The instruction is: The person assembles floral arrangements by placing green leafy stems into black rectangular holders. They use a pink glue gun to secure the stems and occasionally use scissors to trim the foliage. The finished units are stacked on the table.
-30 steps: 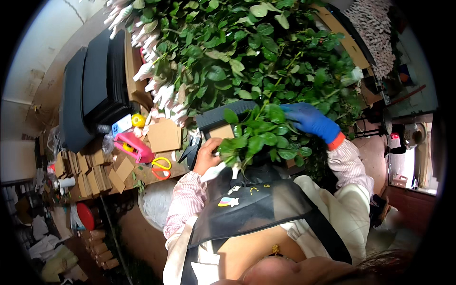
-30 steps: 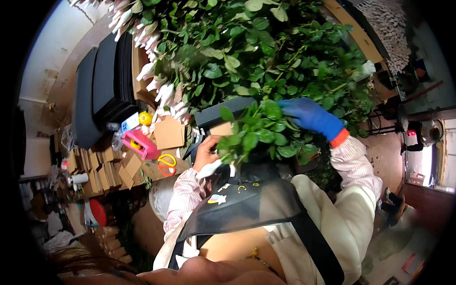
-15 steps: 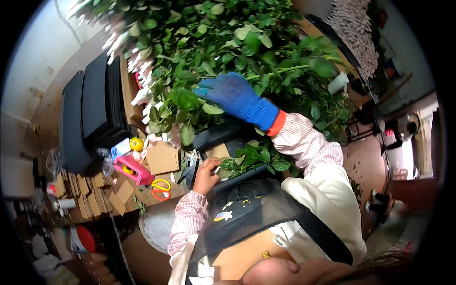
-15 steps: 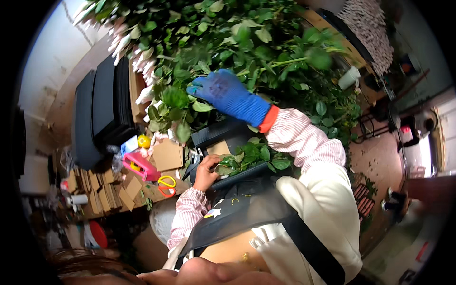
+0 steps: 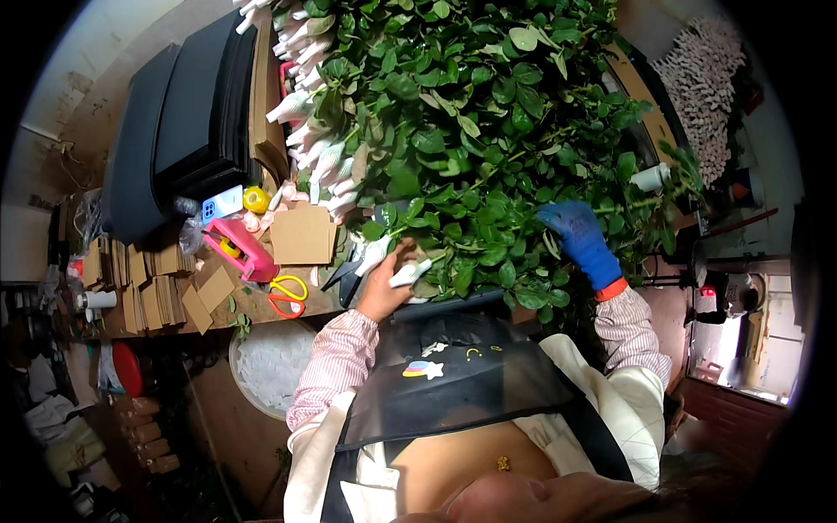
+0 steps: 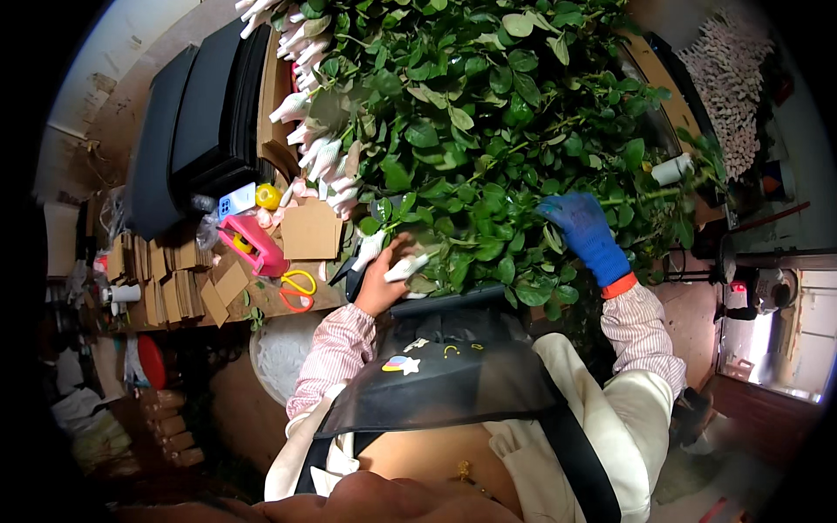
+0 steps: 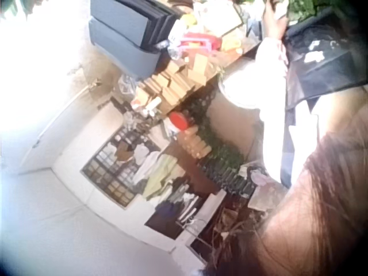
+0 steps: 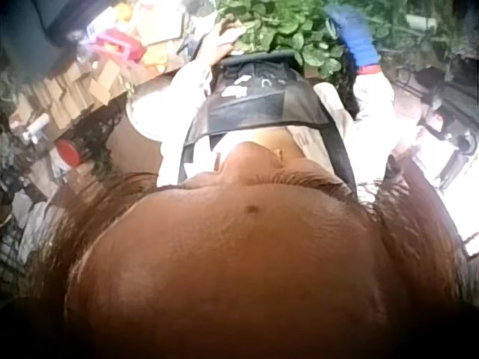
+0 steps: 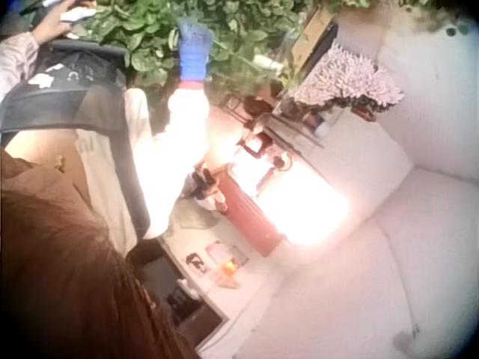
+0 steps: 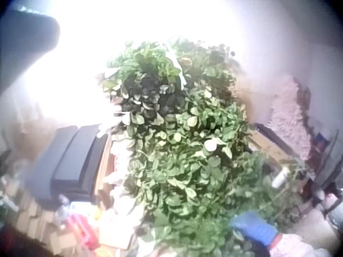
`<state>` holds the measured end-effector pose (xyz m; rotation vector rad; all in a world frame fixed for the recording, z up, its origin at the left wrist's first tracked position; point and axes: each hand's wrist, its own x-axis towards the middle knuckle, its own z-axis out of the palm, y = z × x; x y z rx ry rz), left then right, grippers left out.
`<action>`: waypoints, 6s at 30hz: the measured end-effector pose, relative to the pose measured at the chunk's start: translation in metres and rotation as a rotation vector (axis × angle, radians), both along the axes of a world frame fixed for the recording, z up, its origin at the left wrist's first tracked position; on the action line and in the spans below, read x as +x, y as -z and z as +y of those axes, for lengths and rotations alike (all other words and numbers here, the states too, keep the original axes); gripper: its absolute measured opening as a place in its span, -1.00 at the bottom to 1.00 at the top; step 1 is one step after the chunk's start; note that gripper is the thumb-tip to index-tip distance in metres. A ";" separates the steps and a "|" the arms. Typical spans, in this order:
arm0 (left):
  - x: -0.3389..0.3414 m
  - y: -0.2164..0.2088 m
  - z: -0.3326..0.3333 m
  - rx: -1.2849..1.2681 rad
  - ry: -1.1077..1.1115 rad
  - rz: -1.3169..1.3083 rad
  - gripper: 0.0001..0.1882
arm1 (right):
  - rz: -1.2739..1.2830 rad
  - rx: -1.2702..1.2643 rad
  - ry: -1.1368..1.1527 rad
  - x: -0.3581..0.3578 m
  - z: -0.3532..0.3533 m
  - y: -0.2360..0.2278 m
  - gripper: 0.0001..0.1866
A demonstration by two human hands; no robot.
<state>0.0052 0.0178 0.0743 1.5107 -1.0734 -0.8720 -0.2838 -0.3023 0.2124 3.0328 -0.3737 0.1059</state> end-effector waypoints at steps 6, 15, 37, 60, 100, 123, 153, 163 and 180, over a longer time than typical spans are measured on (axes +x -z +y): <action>0.000 0.006 0.004 0.236 -0.009 -0.052 -0.35 | 0.161 0.037 0.219 -0.033 0.009 0.058 -0.55; 0.000 0.000 0.006 0.231 0.066 -0.040 -0.30 | -0.171 0.269 0.125 0.010 -0.008 -0.023 -0.28; -0.007 -0.048 -0.006 0.061 0.054 -0.089 -0.40 | 0.647 -0.108 -0.116 0.178 -0.032 -0.007 -0.69; 0.001 -0.054 -0.007 0.056 0.050 -0.094 -0.37 | 0.148 -0.115 0.277 0.220 -0.107 -0.019 -0.55; -0.010 -0.035 -0.023 -0.057 -0.115 -0.336 -0.79 | -0.739 -0.627 0.127 0.135 -0.103 -0.155 -0.47; -0.007 0.001 -0.019 -0.074 -0.171 -0.021 -0.19 | 0.319 -0.148 0.224 0.009 -0.028 -0.053 -0.50; -0.002 -0.044 -0.026 0.048 -0.034 -0.288 -0.37 | 0.088 0.115 0.258 0.025 -0.034 -0.046 -0.53; -0.004 -0.035 -0.021 0.033 -0.100 -0.206 -0.40 | -0.526 -0.001 0.162 0.184 -0.064 -0.078 -0.29; 0.004 -0.019 -0.018 -0.022 -0.065 -0.252 -0.36 | -0.217 0.129 0.113 -0.014 0.005 -0.037 -0.38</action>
